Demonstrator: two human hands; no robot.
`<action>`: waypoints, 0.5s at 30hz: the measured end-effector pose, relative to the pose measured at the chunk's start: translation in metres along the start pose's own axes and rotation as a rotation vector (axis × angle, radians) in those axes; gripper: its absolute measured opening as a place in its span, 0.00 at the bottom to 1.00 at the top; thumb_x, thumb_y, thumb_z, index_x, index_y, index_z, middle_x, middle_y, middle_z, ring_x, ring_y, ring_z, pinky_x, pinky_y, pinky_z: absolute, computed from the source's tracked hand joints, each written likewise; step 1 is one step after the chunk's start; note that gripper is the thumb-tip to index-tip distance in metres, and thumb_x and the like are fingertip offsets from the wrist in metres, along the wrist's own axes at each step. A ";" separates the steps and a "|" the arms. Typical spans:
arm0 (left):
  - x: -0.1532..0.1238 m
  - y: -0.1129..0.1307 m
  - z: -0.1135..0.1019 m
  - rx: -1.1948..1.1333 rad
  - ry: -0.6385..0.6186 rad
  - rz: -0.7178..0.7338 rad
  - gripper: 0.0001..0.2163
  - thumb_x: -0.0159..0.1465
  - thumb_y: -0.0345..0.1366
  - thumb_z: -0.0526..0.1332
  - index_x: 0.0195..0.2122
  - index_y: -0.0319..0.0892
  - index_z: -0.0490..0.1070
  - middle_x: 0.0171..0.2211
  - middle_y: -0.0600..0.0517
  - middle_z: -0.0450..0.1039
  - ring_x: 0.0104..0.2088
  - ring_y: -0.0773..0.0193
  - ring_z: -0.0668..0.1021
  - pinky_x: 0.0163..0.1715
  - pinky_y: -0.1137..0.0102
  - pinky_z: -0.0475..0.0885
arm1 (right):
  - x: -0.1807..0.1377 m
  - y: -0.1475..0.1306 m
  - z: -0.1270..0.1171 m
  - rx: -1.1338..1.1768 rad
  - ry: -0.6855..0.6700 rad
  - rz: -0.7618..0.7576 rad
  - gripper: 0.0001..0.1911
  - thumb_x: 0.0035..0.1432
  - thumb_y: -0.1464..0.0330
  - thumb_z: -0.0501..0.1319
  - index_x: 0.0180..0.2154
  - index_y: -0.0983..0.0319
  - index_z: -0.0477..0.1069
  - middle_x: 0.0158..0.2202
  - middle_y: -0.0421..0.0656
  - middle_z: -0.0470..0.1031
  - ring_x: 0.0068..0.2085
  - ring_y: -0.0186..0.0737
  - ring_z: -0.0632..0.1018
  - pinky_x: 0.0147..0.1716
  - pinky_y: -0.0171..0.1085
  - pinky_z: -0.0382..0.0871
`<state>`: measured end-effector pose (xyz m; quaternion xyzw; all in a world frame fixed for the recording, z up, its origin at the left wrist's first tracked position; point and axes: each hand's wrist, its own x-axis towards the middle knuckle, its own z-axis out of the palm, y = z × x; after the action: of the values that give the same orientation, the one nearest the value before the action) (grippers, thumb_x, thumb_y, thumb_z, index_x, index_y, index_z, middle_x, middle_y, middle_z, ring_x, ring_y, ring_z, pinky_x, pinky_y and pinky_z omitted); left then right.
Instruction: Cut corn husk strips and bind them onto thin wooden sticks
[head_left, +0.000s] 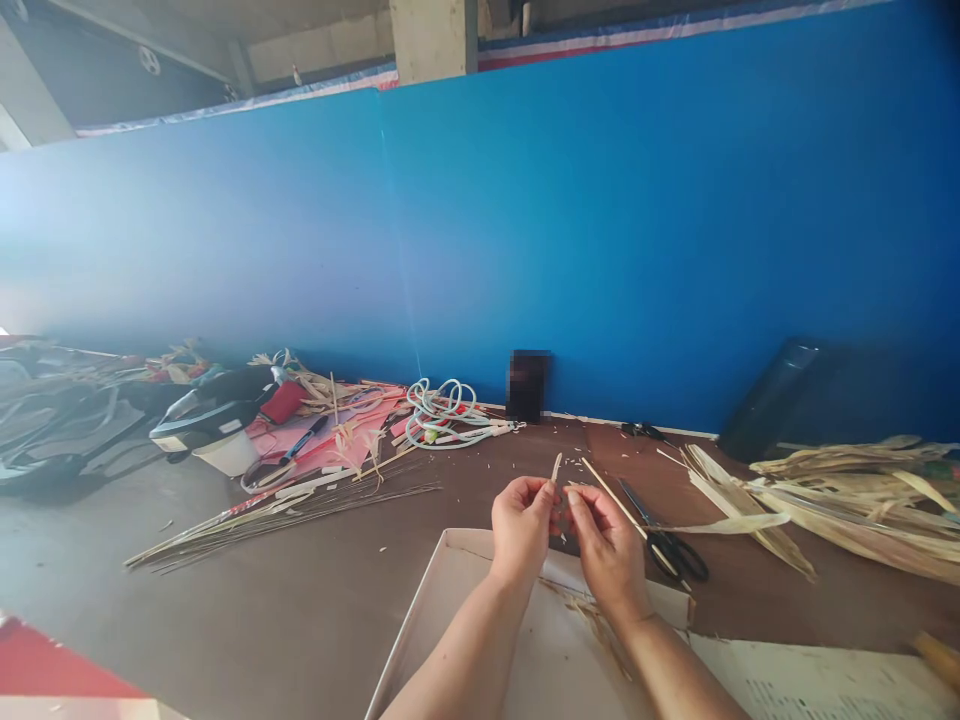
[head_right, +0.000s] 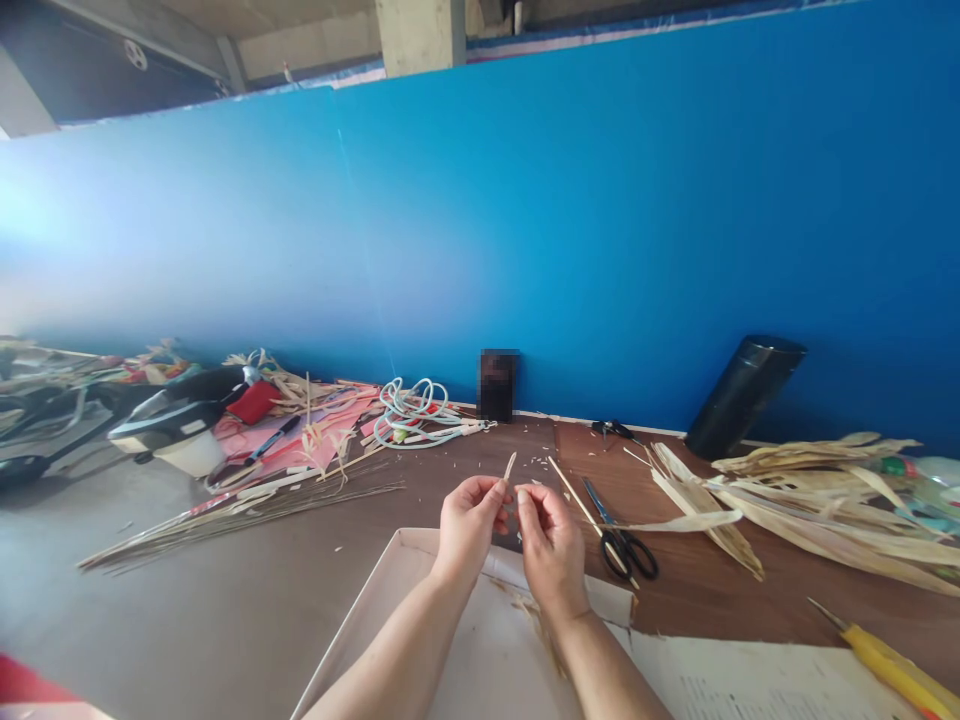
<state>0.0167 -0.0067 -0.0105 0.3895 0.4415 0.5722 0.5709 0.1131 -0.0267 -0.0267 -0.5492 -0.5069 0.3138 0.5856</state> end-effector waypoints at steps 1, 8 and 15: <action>0.000 0.000 0.000 -0.001 0.001 -0.007 0.12 0.53 0.42 0.62 0.28 0.36 0.70 0.23 0.51 0.70 0.19 0.72 0.70 0.17 0.77 0.68 | 0.000 0.000 0.000 -0.008 0.002 -0.002 0.14 0.55 0.57 0.57 0.37 0.60 0.70 0.37 0.46 0.77 0.33 0.42 0.76 0.30 0.36 0.70; 0.001 0.000 0.000 -0.021 0.041 -0.033 0.12 0.53 0.42 0.62 0.29 0.36 0.69 0.24 0.51 0.71 0.20 0.72 0.70 0.18 0.77 0.68 | 0.002 0.001 0.000 -0.002 -0.003 0.002 0.15 0.55 0.57 0.58 0.39 0.60 0.71 0.37 0.46 0.77 0.35 0.43 0.77 0.30 0.36 0.70; -0.001 -0.005 0.001 -0.021 0.039 -0.022 0.13 0.53 0.43 0.62 0.29 0.36 0.70 0.22 0.52 0.70 0.20 0.71 0.71 0.18 0.77 0.67 | 0.003 0.000 0.002 0.023 -0.036 0.040 0.16 0.54 0.57 0.58 0.40 0.59 0.71 0.34 0.45 0.77 0.30 0.41 0.76 0.26 0.36 0.70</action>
<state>0.0198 -0.0082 -0.0152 0.3675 0.4507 0.5780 0.5725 0.1123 -0.0234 -0.0263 -0.5466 -0.5027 0.3410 0.5763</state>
